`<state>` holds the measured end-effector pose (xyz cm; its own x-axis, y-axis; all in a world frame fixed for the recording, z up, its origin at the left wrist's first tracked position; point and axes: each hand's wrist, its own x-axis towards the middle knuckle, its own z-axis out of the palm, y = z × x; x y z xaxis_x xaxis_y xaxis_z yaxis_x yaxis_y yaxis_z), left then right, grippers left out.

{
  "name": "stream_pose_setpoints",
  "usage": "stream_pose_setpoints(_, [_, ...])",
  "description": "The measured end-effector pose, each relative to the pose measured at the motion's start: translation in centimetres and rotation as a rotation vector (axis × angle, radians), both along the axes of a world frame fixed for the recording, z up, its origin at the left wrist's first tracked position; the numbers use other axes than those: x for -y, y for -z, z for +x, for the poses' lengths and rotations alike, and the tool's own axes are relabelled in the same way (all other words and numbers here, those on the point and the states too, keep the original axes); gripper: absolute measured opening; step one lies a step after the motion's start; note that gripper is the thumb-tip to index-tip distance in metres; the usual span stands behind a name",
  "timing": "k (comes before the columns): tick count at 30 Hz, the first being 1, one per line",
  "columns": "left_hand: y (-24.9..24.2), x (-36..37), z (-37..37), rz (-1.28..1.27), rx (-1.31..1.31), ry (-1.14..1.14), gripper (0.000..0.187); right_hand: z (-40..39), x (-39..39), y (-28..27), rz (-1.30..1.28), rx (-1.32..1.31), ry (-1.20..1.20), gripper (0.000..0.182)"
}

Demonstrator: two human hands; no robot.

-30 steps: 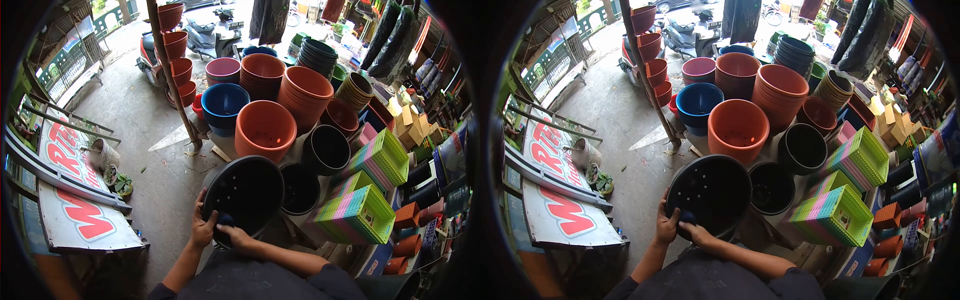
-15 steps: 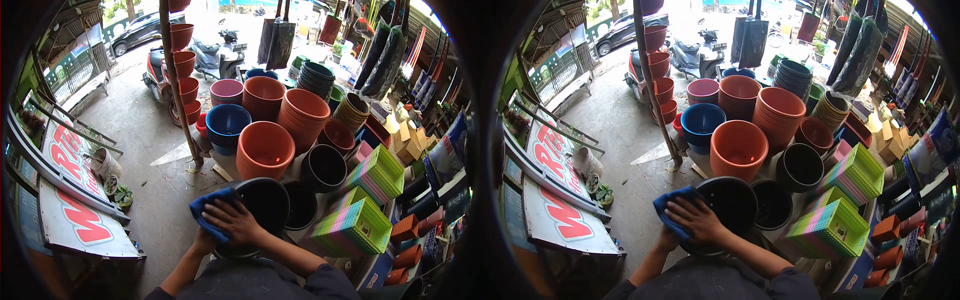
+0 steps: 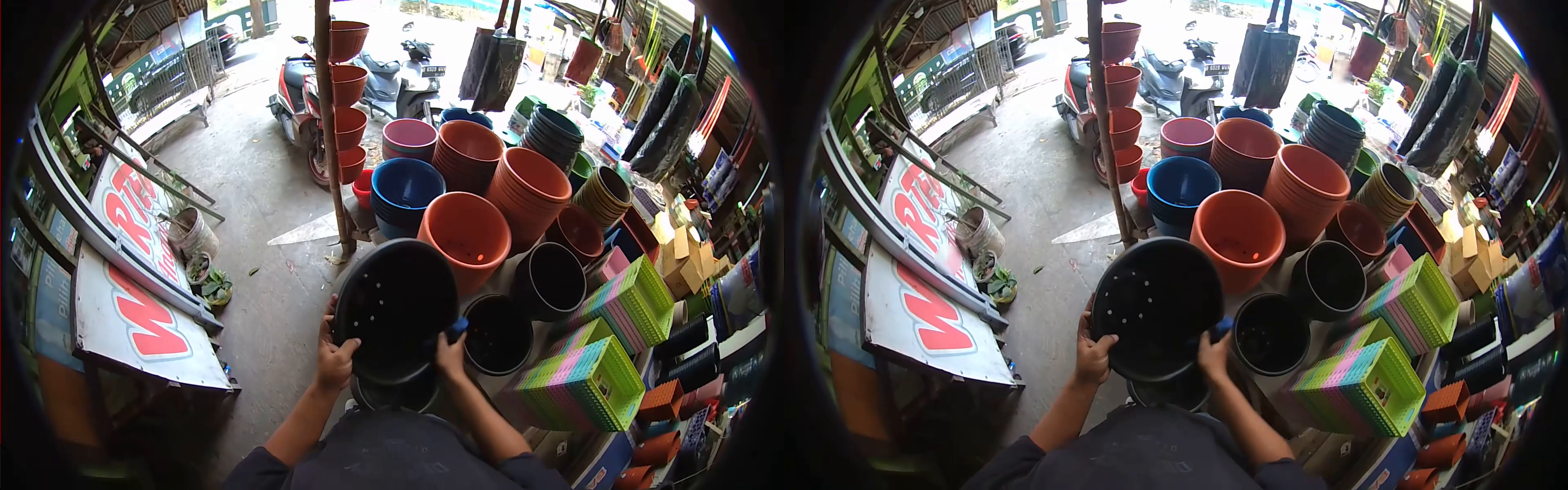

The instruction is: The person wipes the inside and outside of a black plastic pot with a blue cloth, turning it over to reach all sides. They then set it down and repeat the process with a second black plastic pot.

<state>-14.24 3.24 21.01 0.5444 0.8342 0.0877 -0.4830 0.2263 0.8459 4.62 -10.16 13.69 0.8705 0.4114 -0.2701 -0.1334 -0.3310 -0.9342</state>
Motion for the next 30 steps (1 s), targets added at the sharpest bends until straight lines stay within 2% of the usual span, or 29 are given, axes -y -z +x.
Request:
stream_pose_setpoints(1, [0.6,-0.1,0.2,0.001,0.011,-0.052,0.06,-1.9,-0.2,0.1,0.088,-0.207,0.029,0.066])
stream_pose_setpoints(2, [0.6,0.1,0.2,0.003,0.011,-0.049,0.06,-3.2,-0.5,2.4,0.129,-0.246,0.045,0.062])
stream_pose_setpoints(4, [0.4,0.3,0.2,0.071,-0.049,-0.133,0.058,-5.2,-0.6,1.3,0.109,-0.295,0.081,0.065])
stream_pose_setpoints(6, [2.0,0.0,-1.0,0.155,-0.129,-0.082,0.055,-4.1,-0.6,1.5,0.128,-0.261,0.099,0.062])
stream_pose_setpoints(8, [1.6,-1.4,-3.1,0.238,-0.218,-0.044,0.054,-2.3,-0.1,2.4,0.152,-0.199,0.12,0.058])
stream_pose_setpoints(10, [-0.9,-3.5,-5.2,0.834,-0.826,0.082,0.078,1.1,0.7,3.6,0.138,-0.138,0.078,0.051])
stream_pose_setpoints(11, [-0.3,-4.4,-5.9,0.936,-0.966,0.053,0.101,2.2,1.1,2.7,0.097,-0.061,0.008,0.047])
stream_pose_setpoints(12, [-0.4,-4.6,-6.3,0.948,-0.972,0.049,0.101,3.0,1.3,1.3,0.059,0.017,-0.061,0.043])
stream_pose_setpoints(14, [-0.6,-4.8,-7.0,1.335,-1.191,-0.031,0.099,3.6,1.6,0.1,0.038,0.064,-0.097,0.041])
stream_pose_setpoints(16, [0.1,-5.1,-7.5,1.451,-1.252,-0.034,0.101,4.1,1.7,-1.0,0.058,-0.193,-0.117,0.039])
stream_pose_setpoints(18, [2.1,-6.1,-7.5,1.665,-0.936,-0.301,0.095,4.7,1.9,-0.9,0.078,-0.256,-0.146,0.04])
stream_pose_setpoints(19, [0.3,-5.3,-7.1,1.676,-0.978,-0.275,0.07,4.7,2.0,-1.5,0.073,-0.287,-0.178,0.047])
stream_pose_setpoints(20, [-1.4,-5.0,-6.8,1.675,-0.979,-0.278,0.07,4.7,2.2,-1.8,0.065,-0.319,-0.21,0.056])
stream_pose_setpoints(22, [-3.9,-5.1,-5.7,1.93,-0.813,0.084,0.042,5.4,2.2,-1.5,0.017,-0.292,-0.279,0.057])
stream_pose_setpoints(23, [-4.4,-5.0,-5.0,1.929,-0.709,0.16,0.019,5.8,2.3,-1.3,-0.03,-0.264,-0.345,0.058])
stream_pose_setpoints(24, [-3.8,-5.1,-5.1,1.929,-0.705,0.155,0.019,5.8,2.1,-2.4,-0.031,-0.259,-0.343,0.058])
stream_pose_setpoints(26, [-1.5,-4.9,-5.3,2.004,-0.832,0.545,0.006,5.5,1.6,-5.3,-0.169,-0.18,-0.439,0.053])
stream_pose_setpoints(28, [-1.0,-3.4,-5.1,2.024,-0.704,0.472,0.01,5.7,1.4,-3.8,-0.146,-0.152,-0.384,0.054])
stream_pose_setpoints(30, [0.0,-2.0,-5.2,1.942,-0.765,0.454,0.009,5.8,1.3,-1.6,-0.118,-0.128,-0.325,0.055])
